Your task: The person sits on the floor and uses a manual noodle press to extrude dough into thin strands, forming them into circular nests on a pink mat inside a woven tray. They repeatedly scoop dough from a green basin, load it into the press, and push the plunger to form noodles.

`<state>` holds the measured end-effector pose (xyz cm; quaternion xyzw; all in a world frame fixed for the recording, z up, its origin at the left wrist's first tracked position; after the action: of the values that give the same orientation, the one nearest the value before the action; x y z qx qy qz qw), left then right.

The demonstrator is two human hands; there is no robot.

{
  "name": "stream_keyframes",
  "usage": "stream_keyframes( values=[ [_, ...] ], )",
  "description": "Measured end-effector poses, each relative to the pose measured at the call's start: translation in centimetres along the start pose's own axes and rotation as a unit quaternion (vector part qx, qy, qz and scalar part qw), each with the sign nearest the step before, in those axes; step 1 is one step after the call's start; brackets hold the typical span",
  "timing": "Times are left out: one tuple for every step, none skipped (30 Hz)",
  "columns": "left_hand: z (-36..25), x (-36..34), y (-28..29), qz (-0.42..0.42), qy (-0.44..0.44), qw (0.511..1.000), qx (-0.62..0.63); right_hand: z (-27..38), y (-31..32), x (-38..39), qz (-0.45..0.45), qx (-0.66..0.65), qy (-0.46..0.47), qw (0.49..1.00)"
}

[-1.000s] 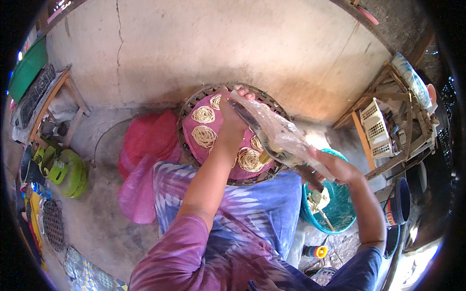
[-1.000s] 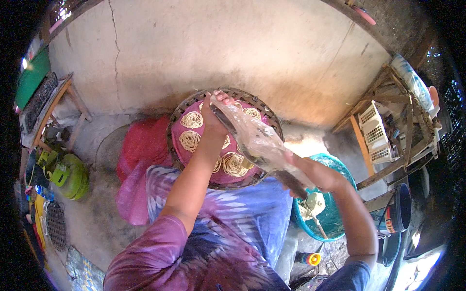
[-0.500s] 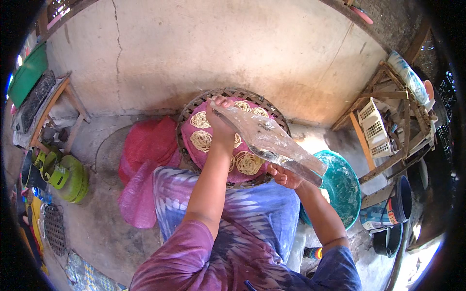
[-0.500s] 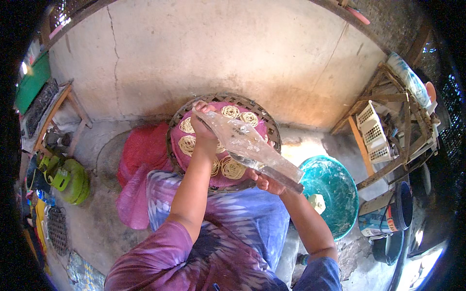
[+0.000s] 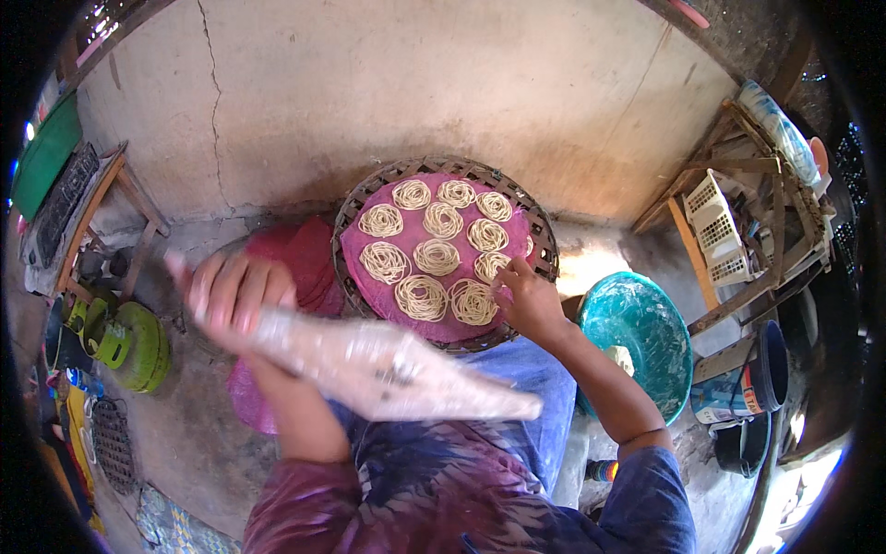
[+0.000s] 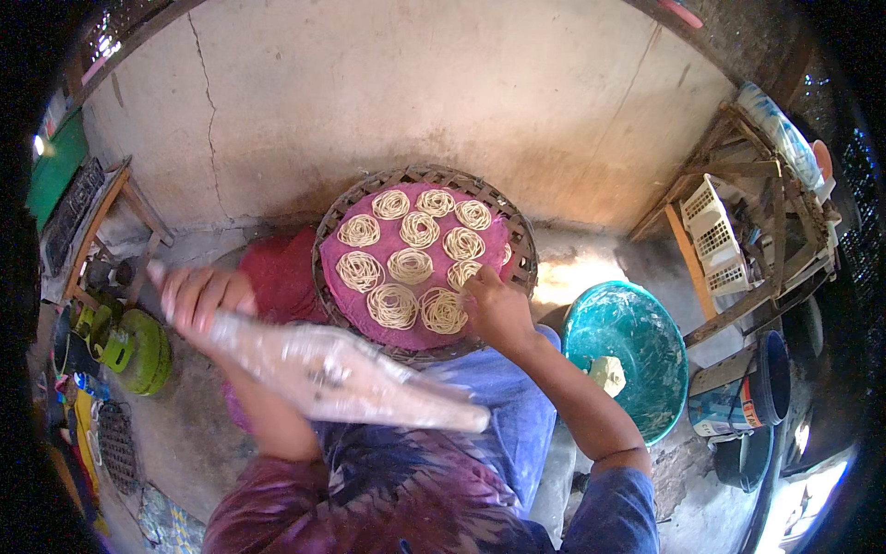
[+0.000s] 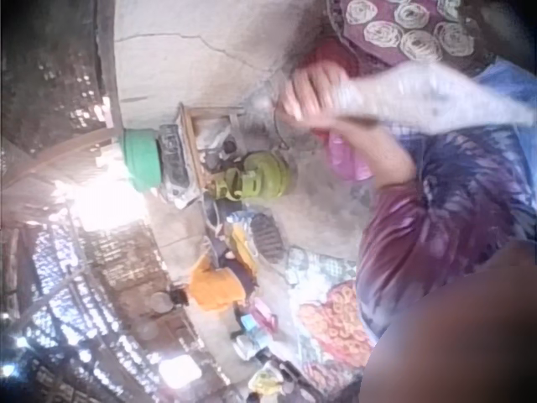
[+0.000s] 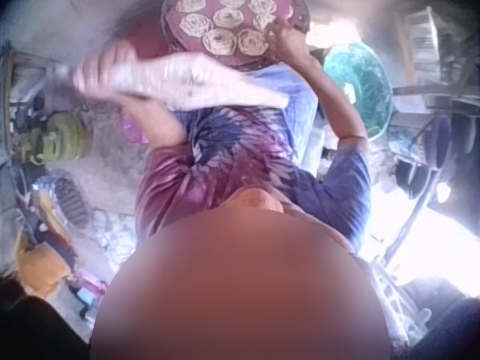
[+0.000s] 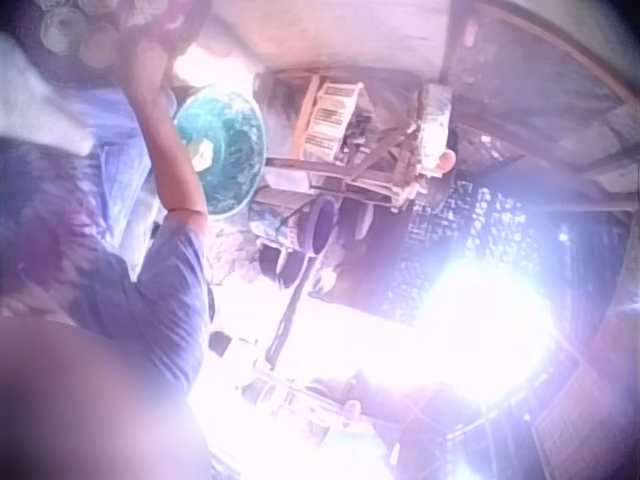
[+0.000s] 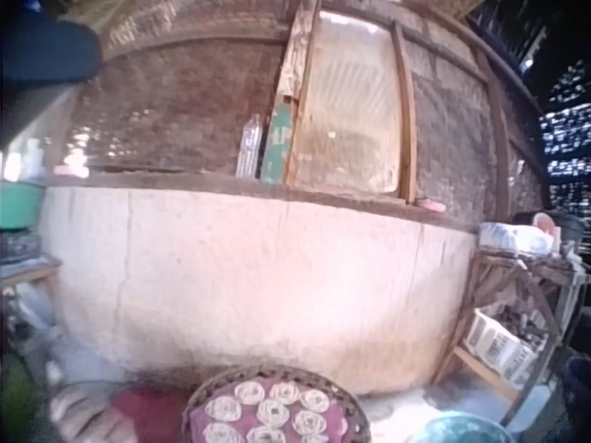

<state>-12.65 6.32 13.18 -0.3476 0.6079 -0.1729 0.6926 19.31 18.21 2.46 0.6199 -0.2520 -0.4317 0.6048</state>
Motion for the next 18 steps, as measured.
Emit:
stream_keyframes(
  values=[
    [-0.5,1.1,-1.3,0.024,0.027,0.999,-0.026,0.4,0.3,0.0,-0.017,-0.008,0.019,1.0],
    [-1.1,2.6,-1.8,-0.001,0.041,0.996,-0.076,0.7,0.8,0.0,-0.036,-0.016,0.038,0.999],
    [-1.6,3.8,-1.9,-0.017,0.061,0.99,-0.125,0.9,1.1,0.0,-0.051,-0.028,0.051,0.997],
    [-2.3,6.0,-0.7,-0.143,0.016,0.977,-0.159,1.3,1.2,0.1,-0.049,-0.031,0.08,0.995],
    [-2.6,8.1,0.3,-0.215,-0.001,0.96,-0.179,1.7,1.3,0.1,-0.046,-0.037,0.104,0.993],
    [-3.4,10.7,2.5,-0.359,-0.057,0.913,-0.187,2.0,1.3,0.2,-0.052,-0.043,0.123,0.99],
    [-3.6,13.3,4.3,-0.465,-0.095,0.86,-0.186,2.2,1.1,0.2,-0.034,-0.04,0.125,0.991],
    [-3.8,15.6,5.5,-0.529,-0.12,0.818,-0.192,2.4,0.8,0.2,-0.026,-0.037,0.124,0.991],
    [-3.5,17.2,6.7,-0.558,-0.1,0.805,-0.171,2.6,0.6,0.2,-0.022,-0.039,0.137,0.99],
    [-2.9,18.4,7.6,-0.553,-0.068,0.815,-0.16,2.6,0.4,0.1,-0.02,-0.05,0.125,0.991],
    [-2.5,19.4,8.6,-0.552,-0.04,0.821,-0.141,2.7,0.3,0.1,-0.019,-0.068,0.127,0.989],
    [-2.3,20.2,9.4,-0.55,-0.022,0.822,-0.144,2.7,0.1,0.0,-0.01,-0.082,0.121,0.989],
    [-2.2,20.9,10.1,-0.553,-0.008,0.821,-0.142,2.7,0.1,-0.1,-0.03,-0.072,0.12,0.99],
    [-2.3,22.0,11.0,-0.59,-0.006,0.795,-0.142,2.6,0.1,-0.2,-0.04,-0.059,0.112,0.991],
    [-2.3,22.0,11.6,-0.573,-0.005,0.804,-0.157,2.5,0.2,-0.2,-0.057,-0.047,0.107,0.992],
    [-2.6,22.5,12.3,-0.589,-0.016,0.789,-0.175,2.5,0.0,-0.2,-0.046,-0.042,0.107,0.992],
    [-2.7,22.6,12.9,-0.586,-0.022,0.788,-0.186,2.6,-0.1,-0.2,-0.041,-0.039,0.11,0.992],
    [-3.0,22.6,13.4,-0.583,-0.013,0.782,-0.222,2.6,-0.2,-0.2,-0.036,-0.034,0.111,0.993]
  ],
)
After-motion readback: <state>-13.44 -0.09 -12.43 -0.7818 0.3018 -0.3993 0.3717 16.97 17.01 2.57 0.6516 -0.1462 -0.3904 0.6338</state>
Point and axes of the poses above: each hand's wrist, its own x-axis away from the middle knuckle, its own y-axis out of the back of the hand, z = x × y, the point moved 6 cm from there along -x, towards the middle knuckle, and after that the axes turned 10 degrees about x, right-handed, at the moved point
